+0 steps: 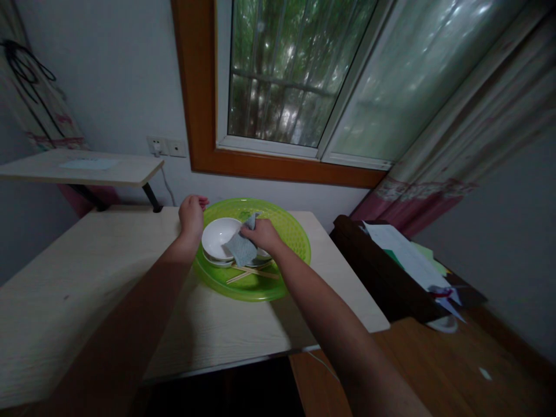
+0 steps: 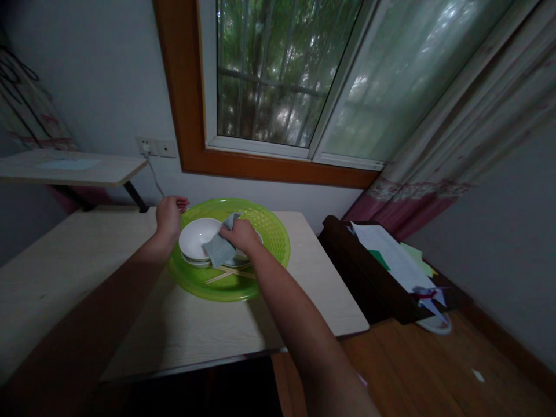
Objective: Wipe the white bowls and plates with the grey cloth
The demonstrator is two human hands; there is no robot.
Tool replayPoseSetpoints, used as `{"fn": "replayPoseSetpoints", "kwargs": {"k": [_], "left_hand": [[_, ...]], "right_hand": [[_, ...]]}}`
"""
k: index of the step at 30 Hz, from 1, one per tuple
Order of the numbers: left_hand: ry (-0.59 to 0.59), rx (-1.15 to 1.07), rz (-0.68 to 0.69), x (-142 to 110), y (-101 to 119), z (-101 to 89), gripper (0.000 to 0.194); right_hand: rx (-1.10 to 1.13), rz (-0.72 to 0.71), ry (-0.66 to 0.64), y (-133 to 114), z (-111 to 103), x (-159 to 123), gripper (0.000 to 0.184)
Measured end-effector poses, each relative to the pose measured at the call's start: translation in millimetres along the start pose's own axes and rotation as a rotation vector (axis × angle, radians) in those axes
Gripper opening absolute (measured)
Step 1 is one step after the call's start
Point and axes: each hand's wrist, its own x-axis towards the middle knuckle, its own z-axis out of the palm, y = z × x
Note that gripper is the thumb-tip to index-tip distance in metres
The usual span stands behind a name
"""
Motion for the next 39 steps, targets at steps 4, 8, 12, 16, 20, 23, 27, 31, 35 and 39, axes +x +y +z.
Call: {"fn": "replayPoseSetpoints", "kwargs": {"k": [4, 8, 12, 16, 20, 23, 27, 31, 35, 39], "left_hand": [[-0.004, 0.013, -0.003, -1.6, 2.9, 0.1, 0.022], [-0.017, 0.030, -0.020, -4.6, 7.5, 1.0, 0.019], [-0.026, 0.082, 0.002, -6.8, 8.4, 1.4, 0.019], [-0.073, 0.196, 0.048, -7.8, 7.3, 0.2, 0.022], [-0.113, 0.319, 0.098, -10.4, 9.5, -0.1, 0.024], [-0.146, 0.414, 0.134, -13.6, 12.7, 0.7, 0.023], [-0.252, 0.576, 0.219, -18.9, 15.4, 3.2, 0.023], [-0.387, 0.671, 0.301, -26.5, 16.0, 7.6, 0.020], [-0.562, 0.698, 0.327, -34.7, 16.5, 10.8, 0.017], [-0.692, 0.726, 0.327, -41.5, 17.2, 10.8, 0.017]], "right_hand": [[-0.027, -0.002, -0.017, -2.6, -1.5, -1.3, 0.041], [-0.027, -0.030, -0.027, -3.5, -1.6, -1.8, 0.038], [-0.012, -0.025, -0.035, -5.7, -2.0, -2.3, 0.037], [-0.015, -0.041, -0.049, -10.0, -3.1, -3.9, 0.036], [-0.027, -0.046, -0.023, -12.0, -4.3, -3.7, 0.038], [-0.005, 0.028, 0.074, -9.3, -9.2, -1.6, 0.041], [-0.019, 0.257, 0.353, 3.3, -23.0, 1.0, 0.050], [-0.100, 0.330, 0.423, 20.1, -32.7, 2.1, 0.046], [-0.204, 0.338, 0.250, 30.4, -26.9, 1.3, 0.038], [-0.224, 0.394, 0.070, 37.3, -14.0, -1.8, 0.037]]}}
